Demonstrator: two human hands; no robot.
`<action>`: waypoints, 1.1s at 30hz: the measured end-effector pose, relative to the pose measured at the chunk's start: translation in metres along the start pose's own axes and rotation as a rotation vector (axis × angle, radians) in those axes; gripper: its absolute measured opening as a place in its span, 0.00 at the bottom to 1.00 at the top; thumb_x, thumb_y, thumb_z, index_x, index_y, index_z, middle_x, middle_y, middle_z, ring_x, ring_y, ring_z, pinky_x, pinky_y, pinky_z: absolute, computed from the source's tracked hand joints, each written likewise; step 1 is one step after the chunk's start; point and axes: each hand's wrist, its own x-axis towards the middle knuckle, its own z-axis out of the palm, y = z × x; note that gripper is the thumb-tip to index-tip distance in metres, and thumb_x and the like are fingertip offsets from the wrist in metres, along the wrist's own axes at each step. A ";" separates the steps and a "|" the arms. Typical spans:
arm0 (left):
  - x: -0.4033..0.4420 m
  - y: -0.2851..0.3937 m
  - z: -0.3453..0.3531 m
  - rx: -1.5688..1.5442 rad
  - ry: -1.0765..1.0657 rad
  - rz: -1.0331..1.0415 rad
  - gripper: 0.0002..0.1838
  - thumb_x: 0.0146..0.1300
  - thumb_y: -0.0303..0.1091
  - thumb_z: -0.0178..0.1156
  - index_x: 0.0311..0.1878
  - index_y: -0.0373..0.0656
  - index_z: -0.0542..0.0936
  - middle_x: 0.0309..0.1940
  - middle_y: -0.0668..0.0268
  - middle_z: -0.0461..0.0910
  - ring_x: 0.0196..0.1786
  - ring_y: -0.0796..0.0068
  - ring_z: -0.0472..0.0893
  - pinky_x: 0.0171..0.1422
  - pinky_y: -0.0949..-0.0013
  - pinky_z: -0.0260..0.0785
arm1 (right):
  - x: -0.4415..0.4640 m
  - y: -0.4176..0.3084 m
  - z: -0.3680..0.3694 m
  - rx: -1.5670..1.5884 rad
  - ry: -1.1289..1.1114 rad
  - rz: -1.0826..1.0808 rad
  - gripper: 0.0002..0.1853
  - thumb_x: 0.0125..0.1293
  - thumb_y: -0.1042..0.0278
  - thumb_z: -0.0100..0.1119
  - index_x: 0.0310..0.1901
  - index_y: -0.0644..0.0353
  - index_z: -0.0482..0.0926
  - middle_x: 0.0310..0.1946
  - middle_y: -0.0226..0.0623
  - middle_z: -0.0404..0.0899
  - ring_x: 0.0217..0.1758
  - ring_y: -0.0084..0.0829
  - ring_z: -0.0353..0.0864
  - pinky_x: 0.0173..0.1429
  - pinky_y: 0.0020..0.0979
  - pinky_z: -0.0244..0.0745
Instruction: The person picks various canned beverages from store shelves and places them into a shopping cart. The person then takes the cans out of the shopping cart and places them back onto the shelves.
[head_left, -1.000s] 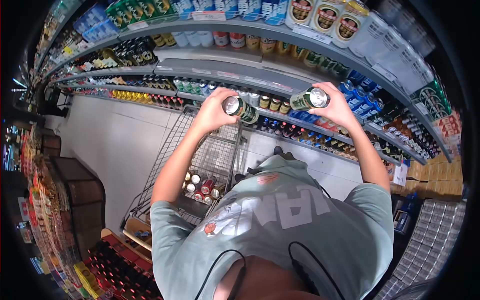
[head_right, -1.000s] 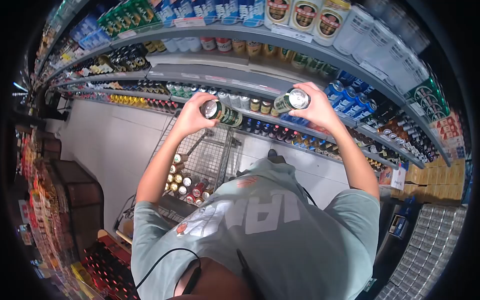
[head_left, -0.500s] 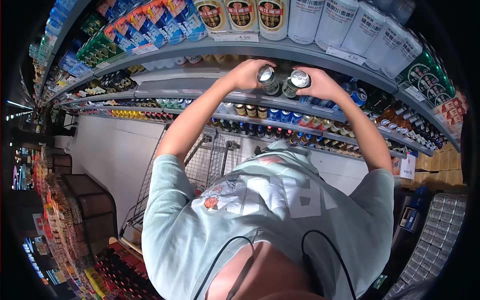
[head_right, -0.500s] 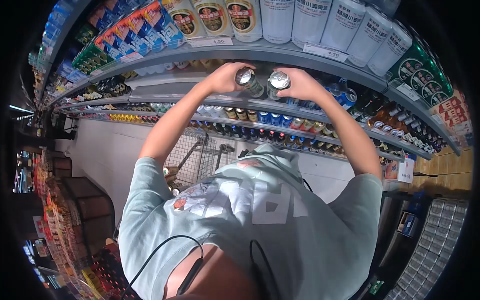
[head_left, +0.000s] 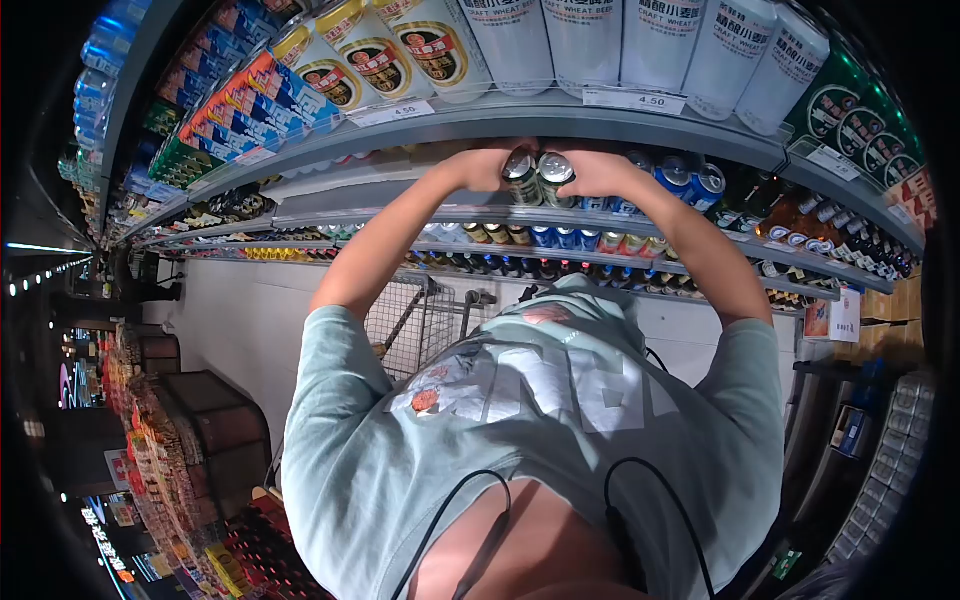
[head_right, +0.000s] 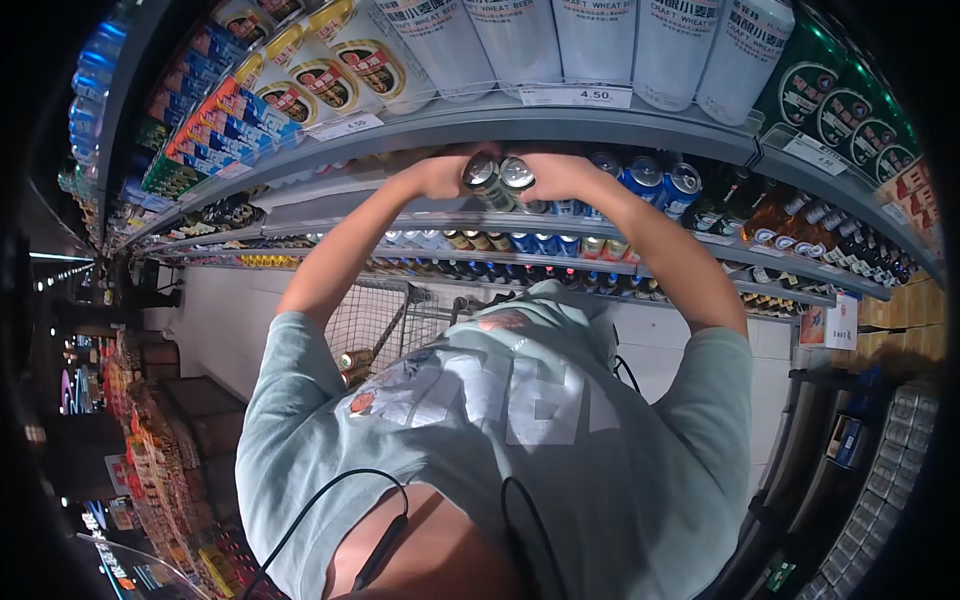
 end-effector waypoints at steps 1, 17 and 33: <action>0.002 -0.001 0.000 -0.003 -0.009 0.010 0.41 0.53 0.25 0.72 0.70 0.40 0.64 0.62 0.52 0.74 0.67 0.58 0.75 0.72 0.61 0.66 | 0.002 0.000 -0.001 0.011 -0.020 0.013 0.43 0.54 0.58 0.73 0.70 0.58 0.66 0.64 0.52 0.75 0.67 0.49 0.75 0.69 0.40 0.71; 0.006 -0.017 0.009 -0.096 0.058 0.092 0.41 0.51 0.23 0.68 0.70 0.39 0.63 0.62 0.51 0.73 0.66 0.55 0.74 0.72 0.59 0.64 | 0.020 0.025 0.009 0.126 0.064 -0.185 0.39 0.52 0.65 0.74 0.66 0.63 0.68 0.61 0.52 0.76 0.65 0.50 0.75 0.70 0.40 0.68; 0.012 -0.020 0.015 -0.324 0.042 -0.289 0.37 0.54 0.30 0.63 0.69 0.40 0.67 0.55 0.57 0.76 0.56 0.67 0.75 0.64 0.64 0.67 | 0.026 0.024 0.002 0.152 -0.052 -0.040 0.38 0.62 0.55 0.70 0.70 0.60 0.66 0.63 0.52 0.75 0.65 0.48 0.75 0.69 0.40 0.69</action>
